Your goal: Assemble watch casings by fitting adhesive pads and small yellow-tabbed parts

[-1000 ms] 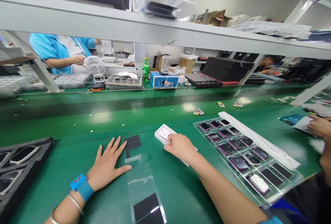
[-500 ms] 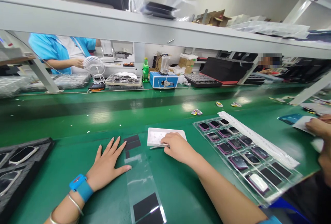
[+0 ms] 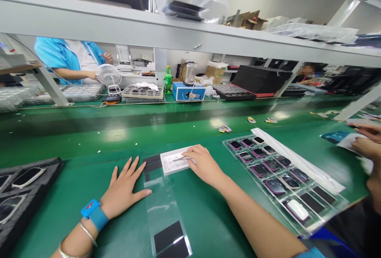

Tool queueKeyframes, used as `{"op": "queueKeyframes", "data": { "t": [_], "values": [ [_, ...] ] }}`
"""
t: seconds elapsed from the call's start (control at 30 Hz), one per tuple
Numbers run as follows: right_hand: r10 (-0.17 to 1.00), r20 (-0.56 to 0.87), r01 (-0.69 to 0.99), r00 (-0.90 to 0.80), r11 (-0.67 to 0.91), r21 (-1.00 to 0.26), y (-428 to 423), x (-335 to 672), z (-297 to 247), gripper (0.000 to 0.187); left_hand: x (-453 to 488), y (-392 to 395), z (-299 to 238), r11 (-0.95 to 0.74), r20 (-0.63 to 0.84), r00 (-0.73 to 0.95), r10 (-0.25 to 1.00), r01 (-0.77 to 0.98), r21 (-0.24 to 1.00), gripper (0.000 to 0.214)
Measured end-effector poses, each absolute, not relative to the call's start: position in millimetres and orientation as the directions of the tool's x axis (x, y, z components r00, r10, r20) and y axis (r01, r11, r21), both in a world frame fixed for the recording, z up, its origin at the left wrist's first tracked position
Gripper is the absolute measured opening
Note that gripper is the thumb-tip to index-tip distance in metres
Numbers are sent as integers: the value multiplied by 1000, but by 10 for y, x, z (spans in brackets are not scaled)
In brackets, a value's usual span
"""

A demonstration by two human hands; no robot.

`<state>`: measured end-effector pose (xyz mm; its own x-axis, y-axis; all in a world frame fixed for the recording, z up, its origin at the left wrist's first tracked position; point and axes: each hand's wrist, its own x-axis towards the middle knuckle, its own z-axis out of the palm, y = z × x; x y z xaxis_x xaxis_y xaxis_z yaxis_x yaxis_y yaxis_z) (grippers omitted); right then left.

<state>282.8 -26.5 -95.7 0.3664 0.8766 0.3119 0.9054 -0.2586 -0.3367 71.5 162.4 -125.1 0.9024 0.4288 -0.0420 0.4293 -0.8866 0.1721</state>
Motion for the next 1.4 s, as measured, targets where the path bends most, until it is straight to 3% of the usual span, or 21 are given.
{"op": "queueKeyframes", "data": {
  "t": [0.13, 0.53, 0.97, 1.03, 1.13, 1.4],
  "values": [
    [860, 344, 907, 376, -267, -325, -237, 2876, -1029, 30, 714, 1617, -1248, -887, -63, 901, 429, 433, 158, 80],
    [812, 396, 854, 430, -222, -471, -223, 2940, -1064, 16, 724, 1625, -1260, -886, -48, 901, 432, 434, 162, 80],
    [690, 496, 811, 527, -235, -535, -253, 2931, -919, 18, 733, 1636, -1282, -890, -40, 901, 431, 432, 146, 78],
    [690, 452, 797, 565, -315, -515, -260, 3020, -822, 19, 727, 1619, -1262, -886, -48, 900, 432, 434, 163, 80],
    [711, 307, 771, 632, -541, -335, -215, 3364, -663, 25, 721, 1601, -1232, -885, -53, 905, 422, 424, 192, 81],
    [423, 217, 462, 880, -869, -179, -130, 4308, -493, 26, 729, 1612, -1241, -868, -48, 908, 416, 412, 277, 88]
  ]
}}
